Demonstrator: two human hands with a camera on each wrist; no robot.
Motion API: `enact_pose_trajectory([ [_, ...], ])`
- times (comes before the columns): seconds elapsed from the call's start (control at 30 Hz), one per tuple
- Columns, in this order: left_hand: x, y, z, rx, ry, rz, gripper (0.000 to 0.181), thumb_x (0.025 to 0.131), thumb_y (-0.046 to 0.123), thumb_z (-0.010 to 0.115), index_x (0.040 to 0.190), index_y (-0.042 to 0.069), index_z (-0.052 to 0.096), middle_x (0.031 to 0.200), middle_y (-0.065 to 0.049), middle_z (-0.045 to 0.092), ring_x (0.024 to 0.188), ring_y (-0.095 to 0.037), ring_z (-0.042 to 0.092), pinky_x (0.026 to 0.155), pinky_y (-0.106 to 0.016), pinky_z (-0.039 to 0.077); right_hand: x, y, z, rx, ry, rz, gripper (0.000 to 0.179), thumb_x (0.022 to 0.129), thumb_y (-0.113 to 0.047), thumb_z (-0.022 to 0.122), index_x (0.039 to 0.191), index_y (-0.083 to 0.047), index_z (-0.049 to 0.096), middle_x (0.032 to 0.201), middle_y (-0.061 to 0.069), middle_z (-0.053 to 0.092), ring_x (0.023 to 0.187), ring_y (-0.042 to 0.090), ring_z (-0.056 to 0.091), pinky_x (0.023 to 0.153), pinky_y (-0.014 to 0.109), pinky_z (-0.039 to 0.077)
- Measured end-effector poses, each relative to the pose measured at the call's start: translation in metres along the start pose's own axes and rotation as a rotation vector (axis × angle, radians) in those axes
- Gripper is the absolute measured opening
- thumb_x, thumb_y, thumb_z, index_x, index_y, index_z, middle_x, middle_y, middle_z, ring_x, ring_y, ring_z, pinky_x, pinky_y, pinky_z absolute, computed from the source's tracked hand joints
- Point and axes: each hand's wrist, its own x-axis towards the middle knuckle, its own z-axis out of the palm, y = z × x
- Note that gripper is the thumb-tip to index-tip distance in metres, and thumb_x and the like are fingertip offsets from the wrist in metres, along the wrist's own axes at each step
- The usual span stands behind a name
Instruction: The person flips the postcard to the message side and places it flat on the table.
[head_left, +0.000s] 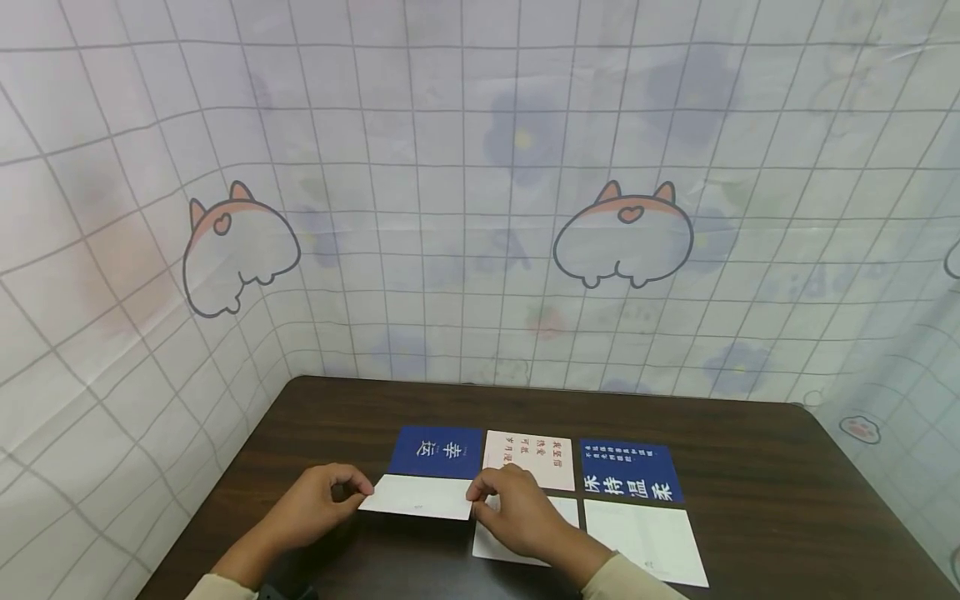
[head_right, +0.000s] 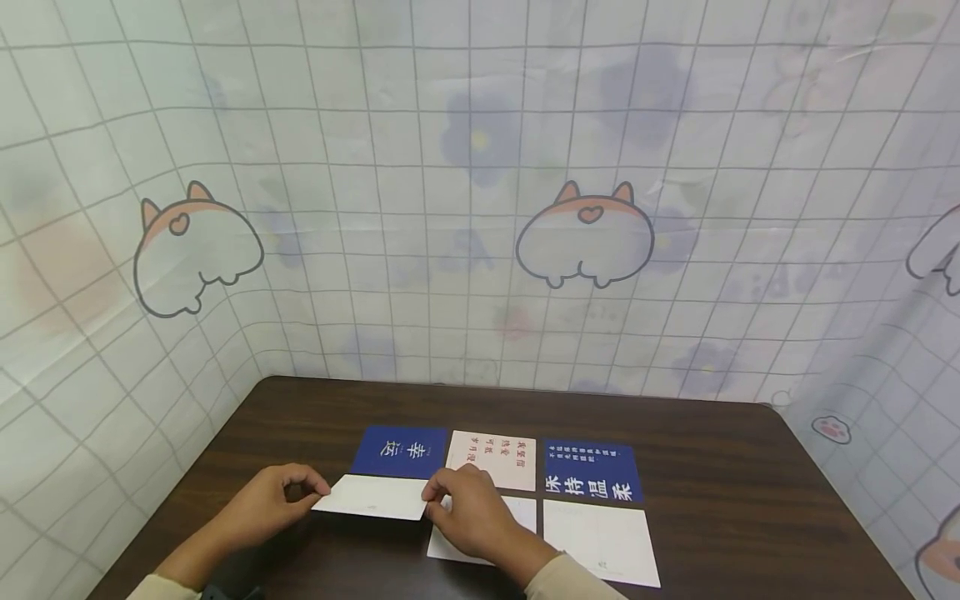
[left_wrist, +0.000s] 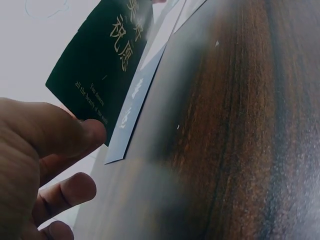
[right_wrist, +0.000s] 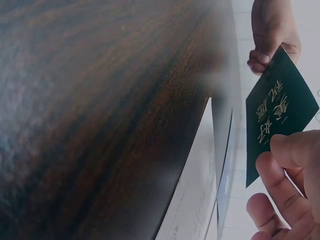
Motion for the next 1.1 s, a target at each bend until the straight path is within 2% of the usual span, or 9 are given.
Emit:
enact_pose_trajectory([
  [0.13, -0.0001, 0.0006, 0.0, -0.005, -0.006, -0.02, 0.019, 0.097, 0.008, 0.067, 0.093, 0.026, 0.073, 0.1, 0.014, 0.069, 0.099, -0.014, 0.063, 0.088, -0.048, 0.051, 0.0002, 0.0, 0.0002, 0.007, -0.002, 0.002, 0.015, 0.089, -0.01, 0.076, 0.086, -0.024, 0.069, 0.082, -0.02, 0.063, 0.082, 0.008, 0.054, 0.079, 0.034, 0.044],
  [0.33, -0.0002, 0.0, 0.0006, -0.049, -0.032, -0.044, 0.023, 0.1, 0.005, 0.057, 0.096, 0.021, 0.073, 0.097, 0.008, 0.068, 0.085, -0.014, 0.059, 0.073, -0.033, 0.049, -0.0002, 0.0005, 0.0016, 0.008, -0.005, 0.001, 0.015, 0.088, -0.01, 0.076, 0.086, -0.024, 0.07, 0.081, -0.02, 0.063, 0.082, 0.008, 0.054, 0.079, 0.034, 0.044],
  [0.43, -0.0005, -0.0007, 0.001, -0.048, -0.026, -0.038, 0.019, 0.102, 0.01, 0.059, 0.096, 0.022, 0.073, 0.097, 0.01, 0.068, 0.089, -0.014, 0.061, 0.077, -0.035, 0.05, -0.0005, 0.0004, 0.0022, 0.012, -0.006, 0.003, 0.015, 0.088, -0.01, 0.075, 0.086, -0.024, 0.07, 0.081, -0.02, 0.063, 0.082, 0.008, 0.054, 0.078, 0.032, 0.044],
  [0.57, -0.0015, -0.0018, 0.0014, -0.058, -0.029, -0.028, 0.01, 0.103, 0.026, 0.064, 0.097, 0.024, 0.073, 0.099, 0.012, 0.069, 0.097, -0.015, 0.064, 0.083, -0.04, 0.051, -0.0005, 0.0005, 0.0032, 0.014, -0.016, 0.009, 0.015, 0.089, -0.009, 0.074, 0.086, -0.024, 0.071, 0.082, -0.02, 0.064, 0.082, 0.007, 0.055, 0.077, 0.031, 0.045],
  [0.7, -0.0019, -0.0035, 0.0022, -0.076, -0.042, -0.023, 0.012, 0.099, 0.036, 0.069, 0.098, 0.024, 0.072, 0.1, 0.011, 0.068, 0.094, -0.015, 0.062, 0.079, -0.036, 0.051, -0.0002, 0.0008, 0.0043, 0.015, -0.029, 0.017, 0.015, 0.089, -0.009, 0.072, 0.087, -0.024, 0.072, 0.083, -0.019, 0.065, 0.083, 0.008, 0.056, 0.078, 0.032, 0.046],
  [0.87, -0.0014, -0.005, 0.0049, -0.083, -0.033, -0.014, 0.012, 0.098, 0.033, 0.071, 0.103, 0.022, 0.072, 0.099, 0.011, 0.068, 0.093, -0.012, 0.063, 0.078, -0.033, 0.052, -0.0006, 0.0006, 0.0049, 0.031, -0.056, 0.047, 0.012, 0.092, -0.013, 0.07, 0.089, -0.024, 0.071, 0.085, -0.02, 0.065, 0.085, 0.009, 0.057, 0.082, 0.035, 0.047],
  [1.0, -0.0018, -0.0058, 0.007, -0.085, -0.032, -0.018, 0.012, 0.098, 0.031, 0.072, 0.106, 0.022, 0.073, 0.098, 0.011, 0.069, 0.087, -0.01, 0.062, 0.074, -0.03, 0.051, -0.0009, 0.001, 0.0056, 0.028, -0.087, 0.085, 0.002, 0.093, -0.021, 0.07, 0.092, -0.023, 0.071, 0.084, -0.02, 0.061, 0.086, 0.007, 0.055, 0.081, 0.034, 0.047],
  [1.1, -0.0022, -0.0066, 0.0083, -0.063, -0.034, -0.023, 0.011, 0.098, 0.031, 0.071, 0.106, 0.025, 0.074, 0.103, 0.012, 0.07, 0.093, -0.011, 0.064, 0.078, -0.032, 0.052, -0.001, 0.001, 0.0063, 0.014, -0.103, 0.091, 0.004, 0.092, -0.022, 0.072, 0.096, -0.021, 0.072, 0.081, -0.021, 0.06, 0.085, 0.005, 0.054, 0.079, 0.033, 0.047],
])
